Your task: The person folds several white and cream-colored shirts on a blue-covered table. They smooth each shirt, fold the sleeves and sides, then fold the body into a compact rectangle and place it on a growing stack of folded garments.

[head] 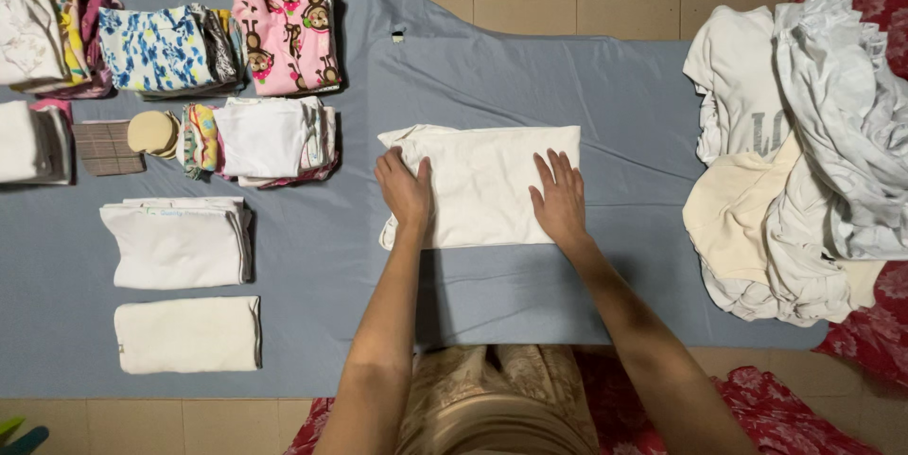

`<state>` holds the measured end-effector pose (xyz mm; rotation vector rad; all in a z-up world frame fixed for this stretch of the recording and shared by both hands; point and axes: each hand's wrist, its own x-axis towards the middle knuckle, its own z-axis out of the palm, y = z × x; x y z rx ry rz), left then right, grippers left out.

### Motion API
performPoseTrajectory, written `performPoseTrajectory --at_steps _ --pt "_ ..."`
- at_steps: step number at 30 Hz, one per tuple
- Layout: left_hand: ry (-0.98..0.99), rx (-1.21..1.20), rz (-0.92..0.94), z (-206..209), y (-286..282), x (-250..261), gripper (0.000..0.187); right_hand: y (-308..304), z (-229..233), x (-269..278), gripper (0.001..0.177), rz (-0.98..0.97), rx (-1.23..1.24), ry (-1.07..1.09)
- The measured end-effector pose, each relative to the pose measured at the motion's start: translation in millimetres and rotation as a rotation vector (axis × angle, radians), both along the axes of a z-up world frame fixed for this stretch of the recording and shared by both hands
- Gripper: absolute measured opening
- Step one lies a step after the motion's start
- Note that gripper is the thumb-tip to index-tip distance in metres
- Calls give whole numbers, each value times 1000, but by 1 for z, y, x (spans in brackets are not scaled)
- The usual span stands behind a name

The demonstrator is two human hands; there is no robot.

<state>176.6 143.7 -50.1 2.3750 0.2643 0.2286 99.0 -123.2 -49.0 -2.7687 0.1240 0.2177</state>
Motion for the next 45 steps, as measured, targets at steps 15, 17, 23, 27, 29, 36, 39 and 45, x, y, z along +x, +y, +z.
performPoseTrajectory --at_steps 15,17,23,27,29,36,39,45 --pt "-22 -103 -65 -12 44 52 29 -49 -30 31 56 -238 14 -21" --pt "-304 90 -179 -4 34 36 45 -58 -29 43 46 -250 46 -37" --pt "357 -39 -86 14 44 51 30 -77 -20 81 15 -315 102 109" --pt "249 -52 -30 19 44 48 32 -68 -19 83 26 -396 115 2" --pt "-169 47 -39 13 17 21 42 -49 -25 73 36 -327 24 -153" --pt "23 169 -629 -33 -79 -53 54 39 -49 8 53 44 -85 -123" --pt "60 471 -625 -55 -54 -18 63 31 -49 -1 56 -30 -78 -42" --pt "120 616 -377 -54 37 33 59 11 -46 -7 61 -25 -105 -61"
